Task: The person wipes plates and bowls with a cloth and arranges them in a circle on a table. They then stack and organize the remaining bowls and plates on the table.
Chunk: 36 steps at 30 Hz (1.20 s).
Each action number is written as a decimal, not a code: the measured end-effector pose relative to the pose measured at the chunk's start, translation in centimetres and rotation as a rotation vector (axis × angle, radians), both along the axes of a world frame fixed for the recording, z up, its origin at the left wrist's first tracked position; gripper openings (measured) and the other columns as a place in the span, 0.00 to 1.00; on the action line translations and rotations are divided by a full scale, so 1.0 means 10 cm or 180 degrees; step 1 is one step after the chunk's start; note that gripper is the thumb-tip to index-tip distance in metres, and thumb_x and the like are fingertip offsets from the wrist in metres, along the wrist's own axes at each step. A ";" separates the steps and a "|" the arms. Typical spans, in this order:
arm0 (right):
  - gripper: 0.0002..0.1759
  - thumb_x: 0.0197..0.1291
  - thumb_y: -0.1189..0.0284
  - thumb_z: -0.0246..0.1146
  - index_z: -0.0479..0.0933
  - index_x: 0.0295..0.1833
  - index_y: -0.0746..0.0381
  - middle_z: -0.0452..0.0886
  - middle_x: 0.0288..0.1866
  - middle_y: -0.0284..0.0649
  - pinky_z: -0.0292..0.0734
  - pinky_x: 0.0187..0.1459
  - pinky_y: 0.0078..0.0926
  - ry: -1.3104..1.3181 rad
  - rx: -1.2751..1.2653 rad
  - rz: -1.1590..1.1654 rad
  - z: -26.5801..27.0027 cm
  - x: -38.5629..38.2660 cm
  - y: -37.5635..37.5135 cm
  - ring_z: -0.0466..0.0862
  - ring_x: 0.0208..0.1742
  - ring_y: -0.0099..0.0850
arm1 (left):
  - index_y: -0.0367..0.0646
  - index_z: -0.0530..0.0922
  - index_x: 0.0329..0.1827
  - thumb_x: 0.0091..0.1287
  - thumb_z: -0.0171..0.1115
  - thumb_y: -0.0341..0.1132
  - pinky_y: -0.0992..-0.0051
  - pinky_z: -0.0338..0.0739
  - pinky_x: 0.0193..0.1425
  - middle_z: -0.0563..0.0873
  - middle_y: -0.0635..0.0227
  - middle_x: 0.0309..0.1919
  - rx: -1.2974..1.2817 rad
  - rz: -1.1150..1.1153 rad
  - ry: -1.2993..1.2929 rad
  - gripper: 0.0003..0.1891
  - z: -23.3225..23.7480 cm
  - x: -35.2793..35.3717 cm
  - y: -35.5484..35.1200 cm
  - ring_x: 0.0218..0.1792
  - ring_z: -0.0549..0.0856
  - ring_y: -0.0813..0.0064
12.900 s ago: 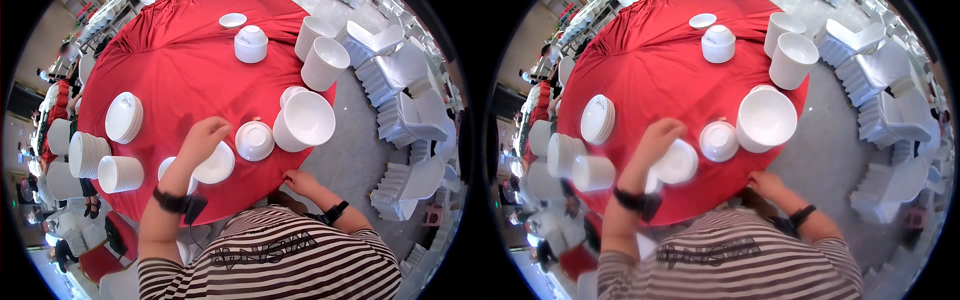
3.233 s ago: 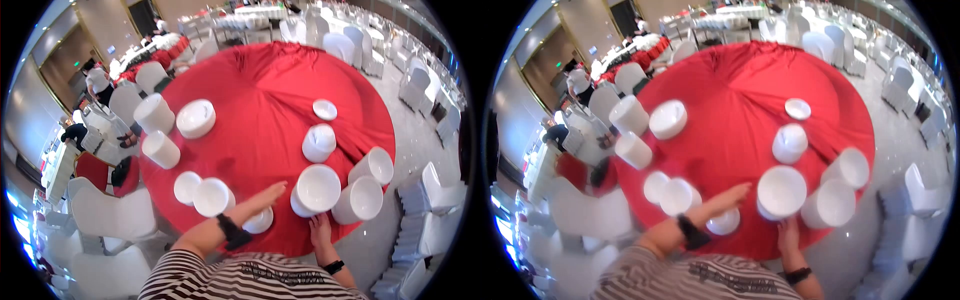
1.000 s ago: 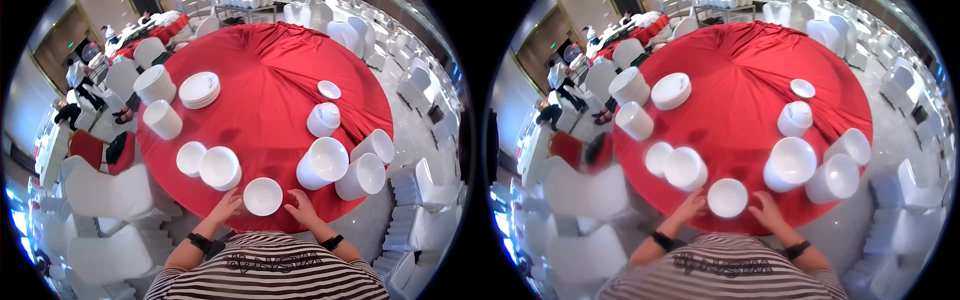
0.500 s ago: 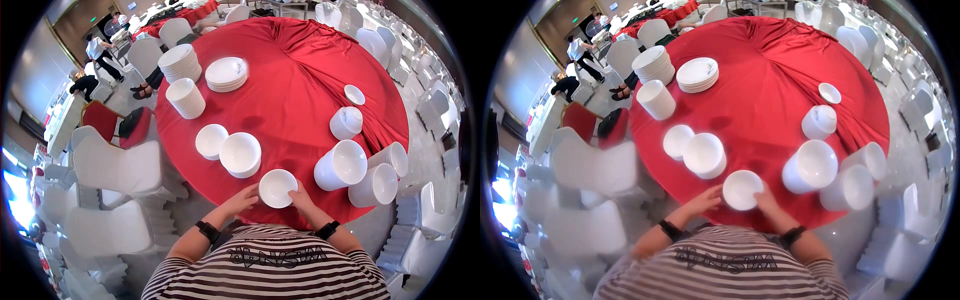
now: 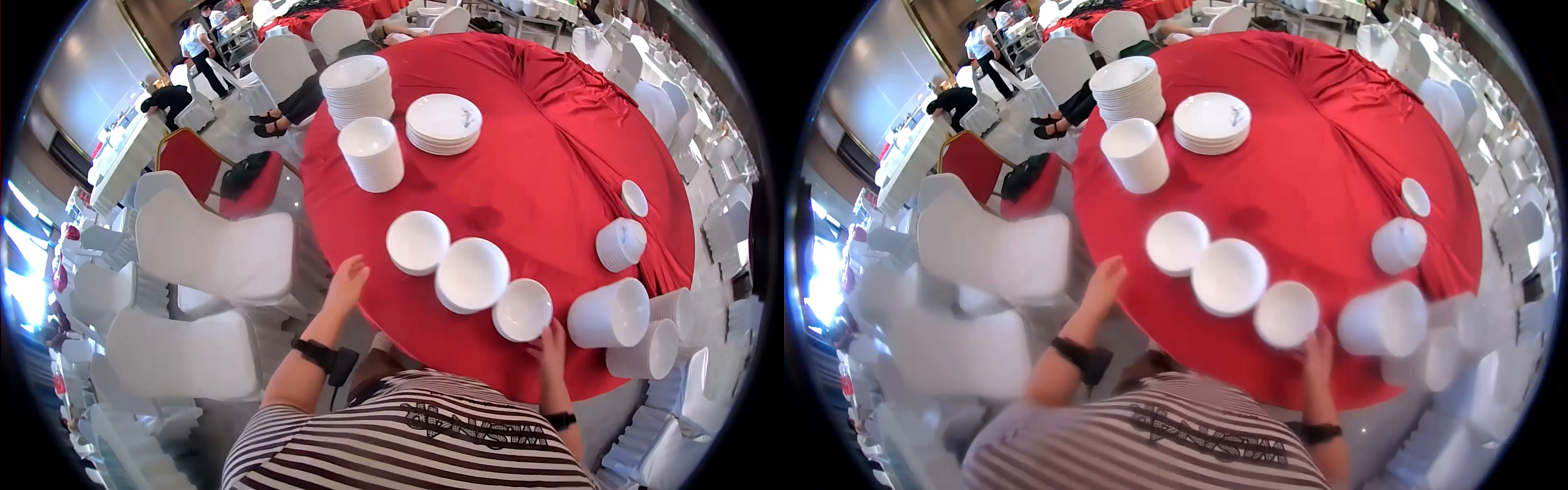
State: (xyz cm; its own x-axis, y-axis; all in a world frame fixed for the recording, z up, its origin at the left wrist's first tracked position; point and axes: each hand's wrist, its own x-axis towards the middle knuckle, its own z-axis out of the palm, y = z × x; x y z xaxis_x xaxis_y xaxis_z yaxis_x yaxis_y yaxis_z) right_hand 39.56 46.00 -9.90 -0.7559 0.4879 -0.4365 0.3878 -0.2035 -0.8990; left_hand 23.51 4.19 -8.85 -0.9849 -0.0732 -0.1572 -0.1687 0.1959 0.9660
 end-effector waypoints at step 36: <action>0.19 0.58 0.72 0.59 0.69 0.54 0.64 0.77 0.38 0.38 0.75 0.32 0.26 -0.1456 0.0165 0.0102 -0.79 2.13 -2.31 0.77 0.35 0.28 | 0.41 0.81 0.34 0.56 0.56 0.40 0.62 0.76 0.43 0.83 0.54 0.34 -0.1576 -0.1978 -0.0385 0.12 -1.44 0.48 -0.57 0.37 0.82 0.56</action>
